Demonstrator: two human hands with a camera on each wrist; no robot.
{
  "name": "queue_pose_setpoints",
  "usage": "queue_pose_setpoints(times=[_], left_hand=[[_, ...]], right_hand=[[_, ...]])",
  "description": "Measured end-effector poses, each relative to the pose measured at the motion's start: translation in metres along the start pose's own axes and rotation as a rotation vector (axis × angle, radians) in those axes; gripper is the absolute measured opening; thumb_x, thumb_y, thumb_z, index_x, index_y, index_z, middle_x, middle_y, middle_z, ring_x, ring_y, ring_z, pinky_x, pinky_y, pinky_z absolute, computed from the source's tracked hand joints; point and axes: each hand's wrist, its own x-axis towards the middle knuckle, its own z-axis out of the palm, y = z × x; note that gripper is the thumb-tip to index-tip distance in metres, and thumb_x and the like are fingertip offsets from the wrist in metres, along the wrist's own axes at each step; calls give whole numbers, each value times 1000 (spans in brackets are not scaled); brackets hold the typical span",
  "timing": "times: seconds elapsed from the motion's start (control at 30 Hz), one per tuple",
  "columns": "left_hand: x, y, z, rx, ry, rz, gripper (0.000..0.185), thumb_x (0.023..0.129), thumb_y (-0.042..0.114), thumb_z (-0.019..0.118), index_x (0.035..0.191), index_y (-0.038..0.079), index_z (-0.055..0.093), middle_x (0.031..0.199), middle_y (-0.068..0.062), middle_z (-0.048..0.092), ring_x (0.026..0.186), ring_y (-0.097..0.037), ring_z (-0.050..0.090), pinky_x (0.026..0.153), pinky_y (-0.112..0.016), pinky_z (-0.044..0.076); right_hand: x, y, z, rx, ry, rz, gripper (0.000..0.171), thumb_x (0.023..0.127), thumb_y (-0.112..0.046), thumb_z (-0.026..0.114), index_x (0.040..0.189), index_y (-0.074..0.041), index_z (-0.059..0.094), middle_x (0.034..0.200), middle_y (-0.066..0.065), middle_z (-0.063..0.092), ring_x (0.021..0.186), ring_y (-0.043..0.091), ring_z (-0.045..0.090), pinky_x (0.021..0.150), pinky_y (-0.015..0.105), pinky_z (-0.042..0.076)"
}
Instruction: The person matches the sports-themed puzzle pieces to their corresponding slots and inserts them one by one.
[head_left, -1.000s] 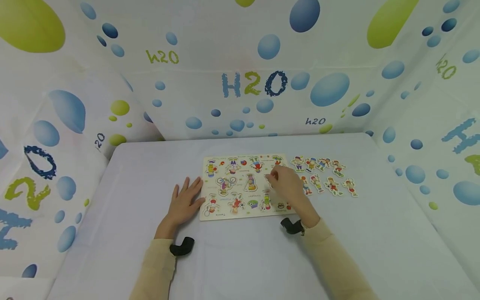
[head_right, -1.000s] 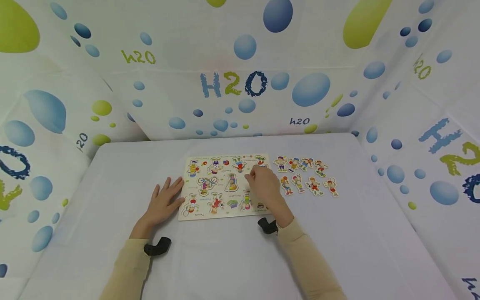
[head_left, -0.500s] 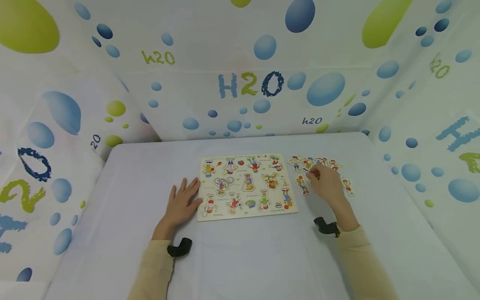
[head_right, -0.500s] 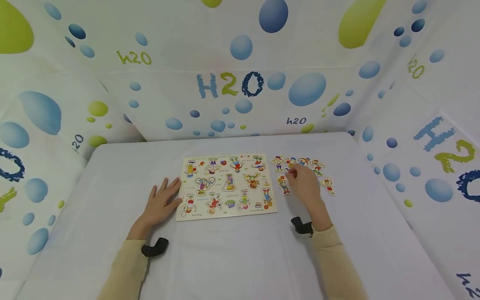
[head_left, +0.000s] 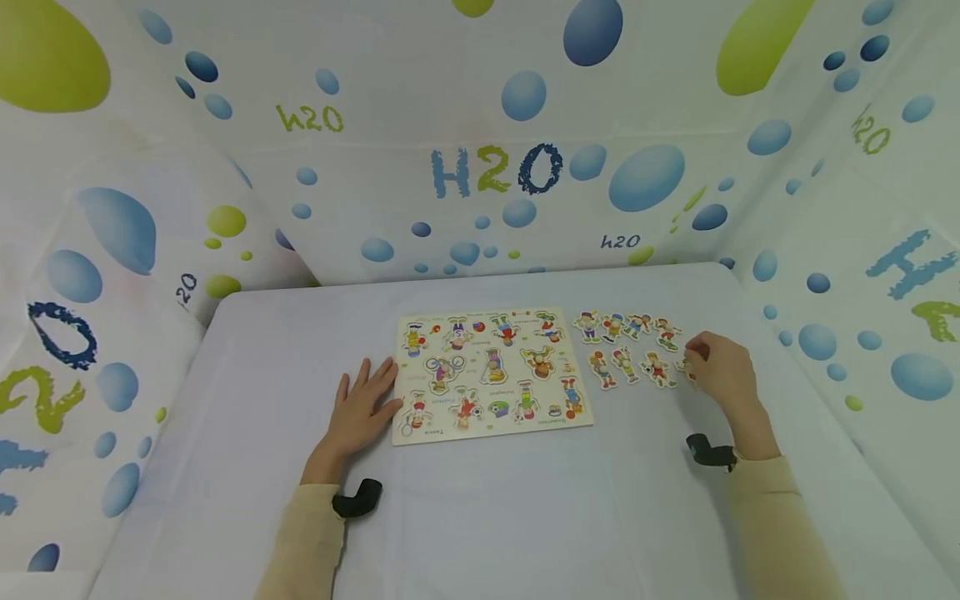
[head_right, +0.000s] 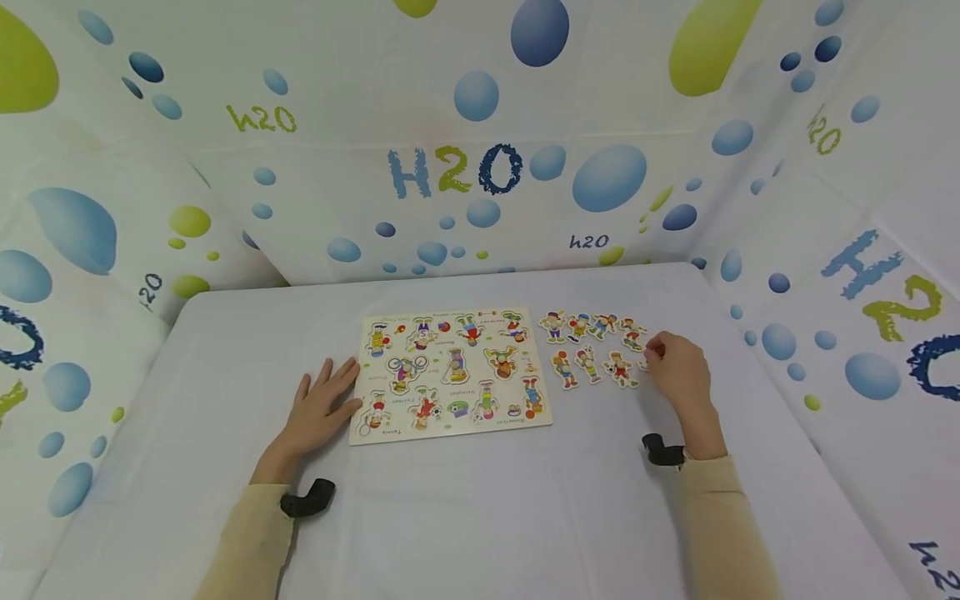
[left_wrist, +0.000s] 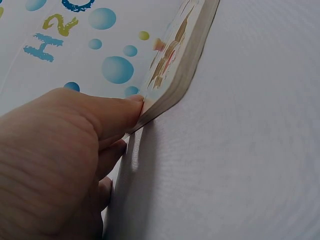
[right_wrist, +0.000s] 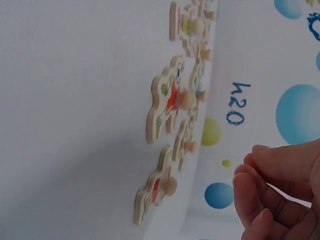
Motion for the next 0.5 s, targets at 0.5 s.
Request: queue_pose_setpoints(times=[0.5], left_hand=[[-1, -1, 0, -6, 4, 4, 62, 96, 27, 58, 150, 4, 36, 159, -13, 30, 150, -44, 10, 118, -62, -4]], right_hand=[[9, 30, 10, -51, -172, 41, 19, 89, -5, 62, 103, 7, 68, 93, 24, 66, 77, 30, 59, 59, 32, 46]])
